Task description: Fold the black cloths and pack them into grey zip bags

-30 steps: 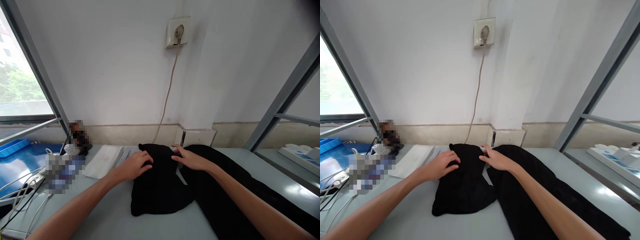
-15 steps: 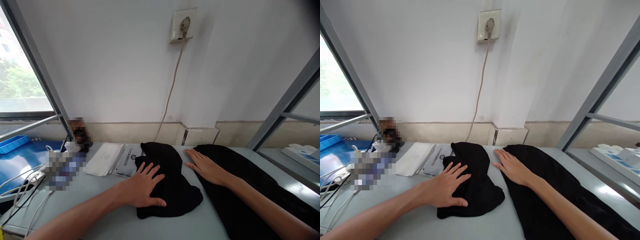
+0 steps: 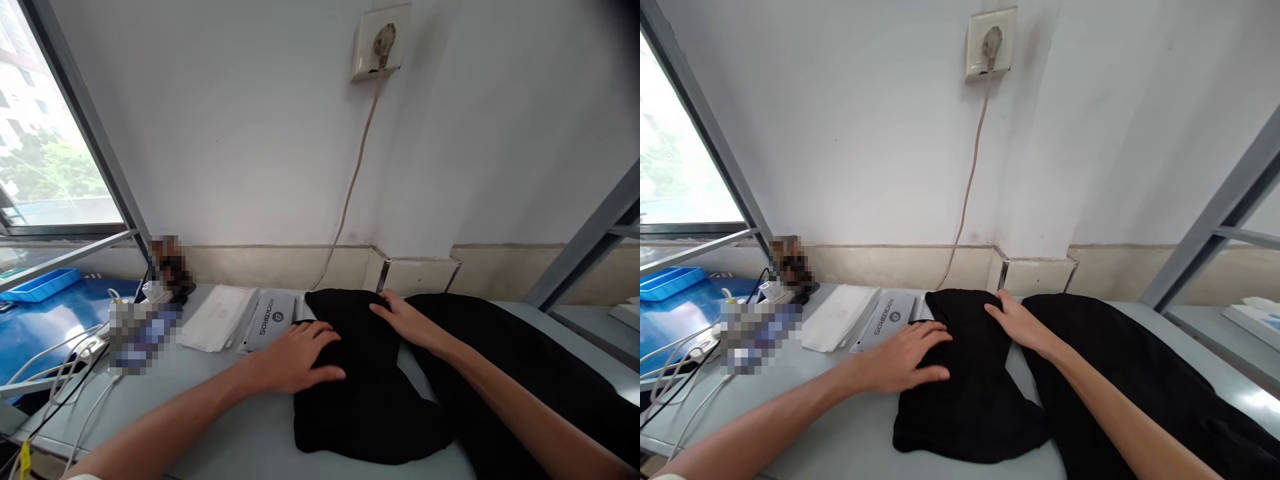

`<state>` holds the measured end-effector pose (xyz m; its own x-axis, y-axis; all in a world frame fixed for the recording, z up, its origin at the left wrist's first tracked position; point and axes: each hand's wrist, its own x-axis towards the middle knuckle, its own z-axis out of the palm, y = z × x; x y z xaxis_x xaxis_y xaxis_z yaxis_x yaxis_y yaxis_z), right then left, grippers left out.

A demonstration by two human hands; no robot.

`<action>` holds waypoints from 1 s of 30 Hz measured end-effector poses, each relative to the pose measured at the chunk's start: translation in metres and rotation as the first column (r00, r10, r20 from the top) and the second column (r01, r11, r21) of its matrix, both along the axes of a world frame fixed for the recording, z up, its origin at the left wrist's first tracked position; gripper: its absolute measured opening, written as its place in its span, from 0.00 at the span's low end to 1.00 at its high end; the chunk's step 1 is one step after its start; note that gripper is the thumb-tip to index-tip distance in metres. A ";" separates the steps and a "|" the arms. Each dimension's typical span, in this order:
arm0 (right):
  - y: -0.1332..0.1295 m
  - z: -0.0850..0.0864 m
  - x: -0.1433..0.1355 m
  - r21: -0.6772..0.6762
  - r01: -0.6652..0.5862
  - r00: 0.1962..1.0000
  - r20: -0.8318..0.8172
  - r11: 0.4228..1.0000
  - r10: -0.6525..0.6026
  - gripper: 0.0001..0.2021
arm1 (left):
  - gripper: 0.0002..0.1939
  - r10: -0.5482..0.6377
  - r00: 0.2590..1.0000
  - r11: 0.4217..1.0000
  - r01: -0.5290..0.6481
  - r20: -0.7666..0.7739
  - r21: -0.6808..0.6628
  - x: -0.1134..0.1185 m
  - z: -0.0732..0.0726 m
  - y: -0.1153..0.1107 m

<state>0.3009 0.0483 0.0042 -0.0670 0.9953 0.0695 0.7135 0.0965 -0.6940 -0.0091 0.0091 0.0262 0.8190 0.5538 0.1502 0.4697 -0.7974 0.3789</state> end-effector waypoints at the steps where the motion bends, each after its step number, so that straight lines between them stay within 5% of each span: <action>1: -0.003 0.002 0.000 -0.019 0.008 0.999 -0.052 1.000 -0.009 0.19 | 0.27 0.051 0.998 0.998 -0.052 0.034 0.024 -0.002 0.002 0.005; 6: -0.015 0.014 0.002 -0.243 0.011 0.877 -0.463 0.970 -0.126 0.15 | 0.22 0.252 0.965 0.962 -0.258 0.074 0.092 -0.012 -0.002 0.029; 12: -0.010 0.013 0.006 -0.205 0.108 0.758 -0.616 0.973 -0.213 0.25 | 0.27 0.229 0.972 0.965 -0.219 -0.057 0.146 -0.031 -0.012 0.042; 15: -0.007 0.008 0.011 -0.167 0.114 0.777 -0.599 0.979 -0.192 0.28 | 0.26 0.208 0.970 0.972 -0.191 -0.124 0.141 -0.039 -0.009 0.045; 21: -0.010 -0.005 0.016 -0.108 -0.076 0.894 -0.448 0.991 0.020 0.35 | 0.29 0.142 0.987 0.982 -0.131 -0.074 0.133 -0.038 -0.003 0.041; 25: -0.005 -0.012 0.016 -0.105 0.039 0.936 -0.345 0.994 -0.073 0.32 | 0.20 -0.019 0.999 0.988 0.024 -0.029 0.151 -0.026 -0.004 0.033; 30: 0.003 -0.015 0.023 -0.072 0.102 0.941 -0.315 0.992 -0.119 0.27 | 0.11 0.115 0.992 0.959 -0.096 -0.055 0.268 -0.017 -0.006 0.030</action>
<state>0.3237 0.0511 -0.0106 0.0605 0.9980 0.0157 0.4586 -0.0138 -0.8886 -0.0263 0.0392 0.0202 0.7717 0.5859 0.2475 0.5742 -0.8091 0.1250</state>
